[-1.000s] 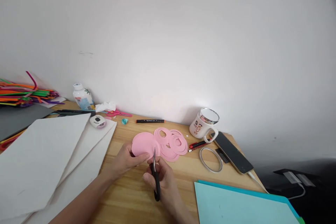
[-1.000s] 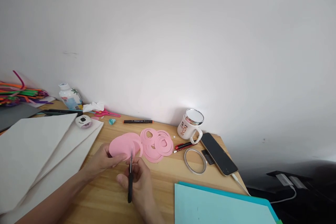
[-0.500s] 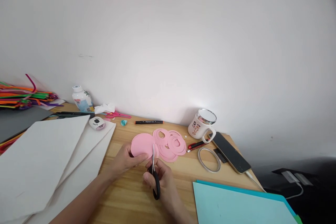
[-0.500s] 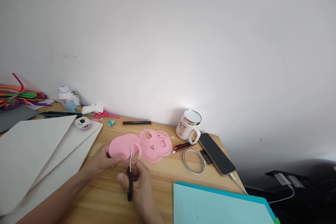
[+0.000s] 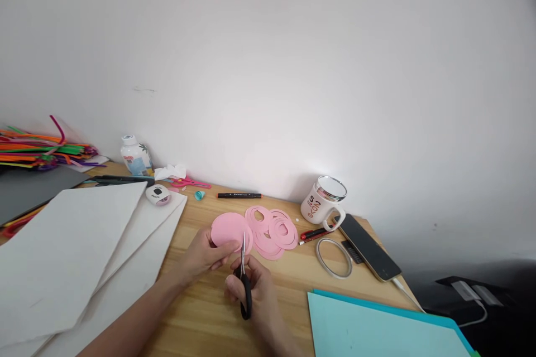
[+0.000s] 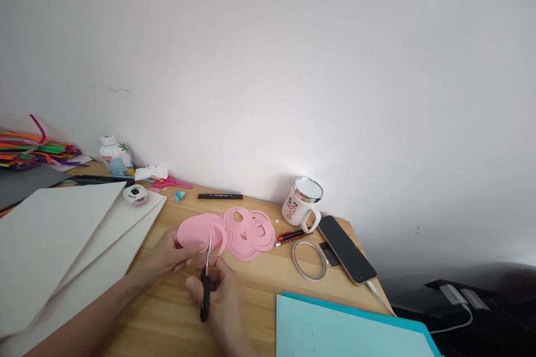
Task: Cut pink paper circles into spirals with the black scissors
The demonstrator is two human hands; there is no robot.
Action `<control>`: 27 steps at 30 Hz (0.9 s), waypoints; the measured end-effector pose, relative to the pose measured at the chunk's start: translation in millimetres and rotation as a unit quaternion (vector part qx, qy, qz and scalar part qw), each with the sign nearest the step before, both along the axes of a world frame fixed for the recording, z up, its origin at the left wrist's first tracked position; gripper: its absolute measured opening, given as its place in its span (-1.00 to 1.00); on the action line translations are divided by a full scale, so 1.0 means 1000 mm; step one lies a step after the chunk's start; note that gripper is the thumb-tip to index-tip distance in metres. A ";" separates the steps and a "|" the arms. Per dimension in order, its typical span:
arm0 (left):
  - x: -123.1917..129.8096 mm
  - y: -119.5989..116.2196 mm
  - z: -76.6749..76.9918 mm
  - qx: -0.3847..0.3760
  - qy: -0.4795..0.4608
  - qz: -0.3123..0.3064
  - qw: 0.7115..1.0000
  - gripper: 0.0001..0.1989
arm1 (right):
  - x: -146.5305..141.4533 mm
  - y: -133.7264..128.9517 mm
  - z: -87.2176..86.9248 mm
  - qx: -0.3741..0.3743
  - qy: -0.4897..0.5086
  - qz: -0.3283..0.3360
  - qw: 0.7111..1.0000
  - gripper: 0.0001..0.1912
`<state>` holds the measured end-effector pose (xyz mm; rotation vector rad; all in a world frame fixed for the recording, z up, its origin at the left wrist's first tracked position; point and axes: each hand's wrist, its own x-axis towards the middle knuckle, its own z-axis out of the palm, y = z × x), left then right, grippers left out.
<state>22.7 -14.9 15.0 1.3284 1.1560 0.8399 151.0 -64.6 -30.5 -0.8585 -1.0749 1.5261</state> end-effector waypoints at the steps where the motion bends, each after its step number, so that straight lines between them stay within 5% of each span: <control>1: 0.000 0.000 0.001 -0.001 -0.003 -0.001 1.000 -0.67 | 0.000 0.000 0.001 0.007 -0.006 -0.003 1.000 -0.66; 10: 0.000 -0.003 0.002 0.004 -0.009 -0.018 1.000 -0.68 | 0.002 0.000 0.008 0.031 -0.018 -0.009 0.999 -0.64; 27: 0.001 -0.003 0.004 0.004 0.003 0.003 1.000 -0.69 | -0.001 0.000 -0.005 -0.020 0.005 -0.011 1.000 -0.62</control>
